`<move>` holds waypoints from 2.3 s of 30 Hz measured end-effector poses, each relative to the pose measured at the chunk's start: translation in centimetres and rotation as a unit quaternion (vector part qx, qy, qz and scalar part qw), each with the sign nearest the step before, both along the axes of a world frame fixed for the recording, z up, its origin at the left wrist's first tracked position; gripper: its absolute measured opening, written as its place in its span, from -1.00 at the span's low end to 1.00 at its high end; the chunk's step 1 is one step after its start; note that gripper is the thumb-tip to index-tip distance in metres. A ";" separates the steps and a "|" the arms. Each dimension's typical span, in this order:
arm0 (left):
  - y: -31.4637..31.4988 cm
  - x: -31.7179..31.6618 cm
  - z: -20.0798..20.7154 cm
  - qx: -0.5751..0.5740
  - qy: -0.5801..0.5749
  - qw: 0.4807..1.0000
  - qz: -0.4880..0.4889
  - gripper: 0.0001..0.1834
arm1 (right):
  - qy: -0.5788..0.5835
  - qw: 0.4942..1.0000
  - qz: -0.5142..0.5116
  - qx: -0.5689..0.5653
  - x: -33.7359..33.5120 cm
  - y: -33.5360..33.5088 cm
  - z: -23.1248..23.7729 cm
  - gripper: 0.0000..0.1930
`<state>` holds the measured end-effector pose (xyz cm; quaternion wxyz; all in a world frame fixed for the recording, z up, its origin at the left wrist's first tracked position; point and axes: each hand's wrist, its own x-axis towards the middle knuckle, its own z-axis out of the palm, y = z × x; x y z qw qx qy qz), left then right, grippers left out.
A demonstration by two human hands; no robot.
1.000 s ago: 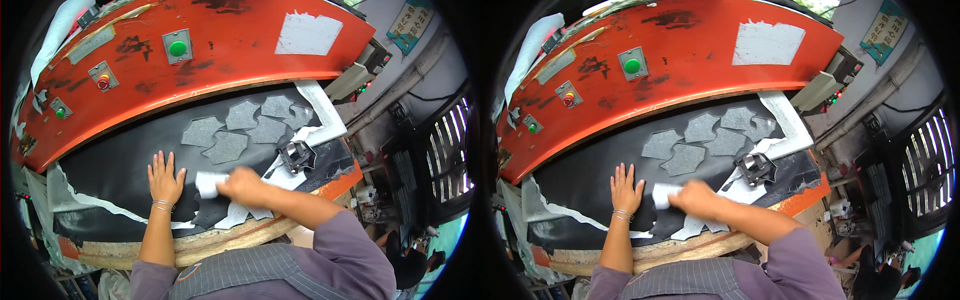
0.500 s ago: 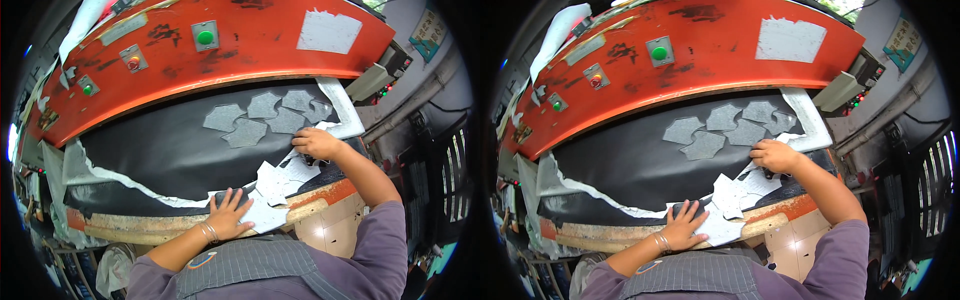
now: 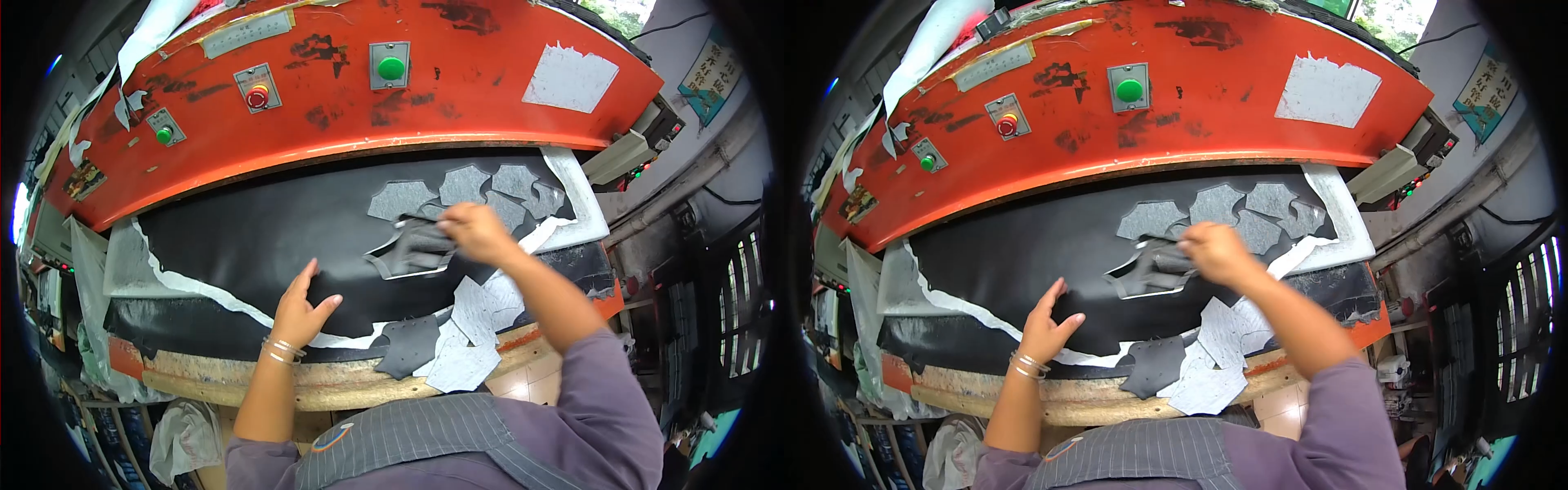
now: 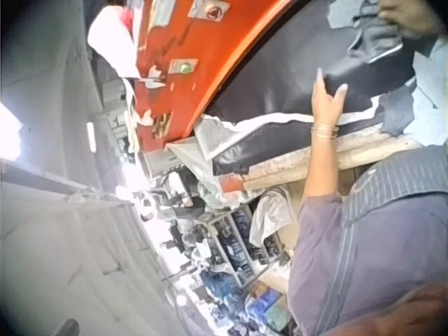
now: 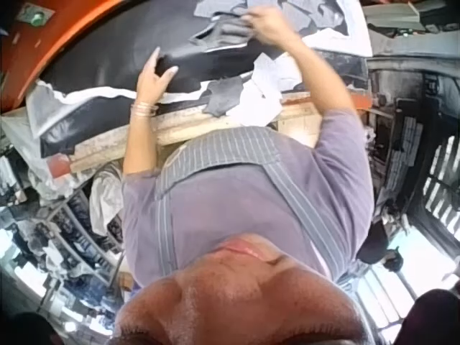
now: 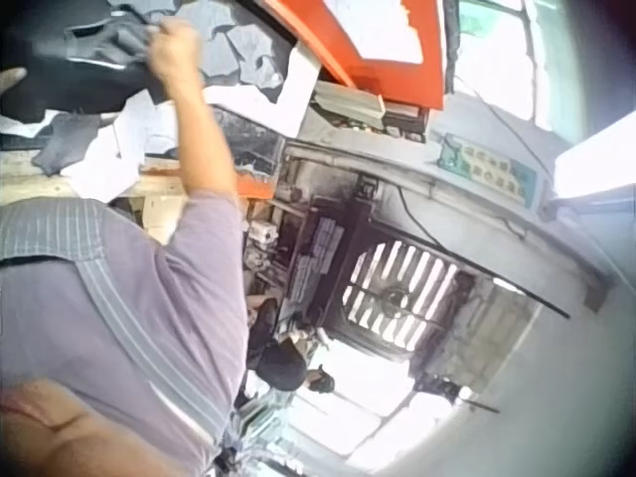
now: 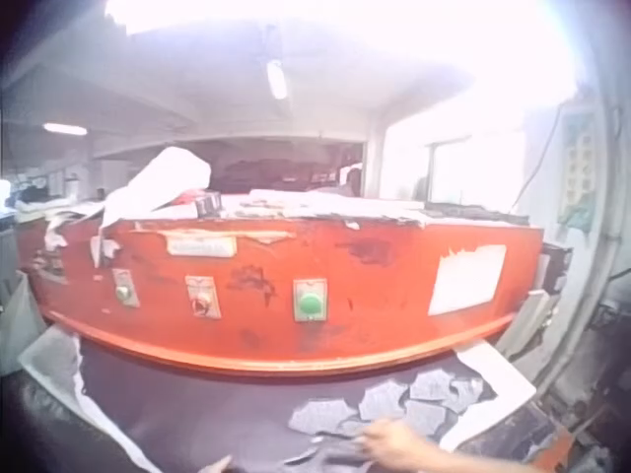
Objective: Cutting shoe components from a large sheet of synthetic material using a press and a metal die.
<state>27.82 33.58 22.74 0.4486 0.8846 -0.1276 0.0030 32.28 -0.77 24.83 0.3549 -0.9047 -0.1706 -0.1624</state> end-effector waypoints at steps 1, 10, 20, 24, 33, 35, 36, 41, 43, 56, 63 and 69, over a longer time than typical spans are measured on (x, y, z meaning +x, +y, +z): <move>0.2 1.4 -0.9 0.020 -0.044 0.999 -0.008 -0.13 | 0.002 1.000 0.001 -0.005 1.5 2.7 -1.4 -0.82; -1.0 7.4 -1.9 0.096 -0.138 0.986 -0.005 -0.11 | 0.029 0.991 -0.100 0.080 3.4 8.3 -5.0 -0.73; 0.0 9.8 -1.7 0.142 -0.191 0.969 -0.072 -0.20 | -0.020 0.984 -0.173 0.045 -0.6 8.0 -6.5 -0.44; 0.6 9.5 -1.4 0.168 -0.172 0.967 -0.087 -0.21 | -0.025 0.990 -0.135 0.044 -0.8 7.8 -6.4 -0.49; 0.8 9.0 -2.1 0.106 -0.063 0.990 -0.070 -0.03 | -0.031 0.992 -0.108 0.062 -0.8 7.3 -6.6 -0.46; 0.8 9.1 -2.6 0.078 -0.054 0.994 -0.051 -0.05 | -0.024 0.992 -0.108 0.061 -0.4 7.0 -6.6 -0.46; 0.8 9.2 -2.6 0.083 -0.049 0.994 -0.054 -0.05 | -0.029 0.992 -0.109 0.060 -0.5 7.0 -6.6 -0.46; 0.6 9.4 -2.2 0.110 -0.062 0.991 -0.041 -0.11 | -0.052 0.991 -0.113 0.049 -0.1 7.1 -6.5 -0.48; -0.3 9.4 -2.1 0.083 -0.100 0.991 -0.009 -0.20 | -0.051 0.992 -0.104 0.048 0.1 7.1 -6.3 -0.48; 0.3 9.2 -1.8 0.133 -0.184 0.973 -0.047 -0.27 | -0.041 0.990 -0.136 0.004 0.0 7.3 -6.6 -0.47; 0.2 8.8 -2.1 0.121 -0.196 0.972 -0.044 -0.28 | -0.044 0.988 -0.146 0.010 -0.2 7.5 -7.0 -0.46; -0.2 8.2 -2.9 0.104 -0.212 0.972 0.010 -0.28 | -0.033 0.991 -0.131 0.007 1.1 7.7 -6.6 -0.38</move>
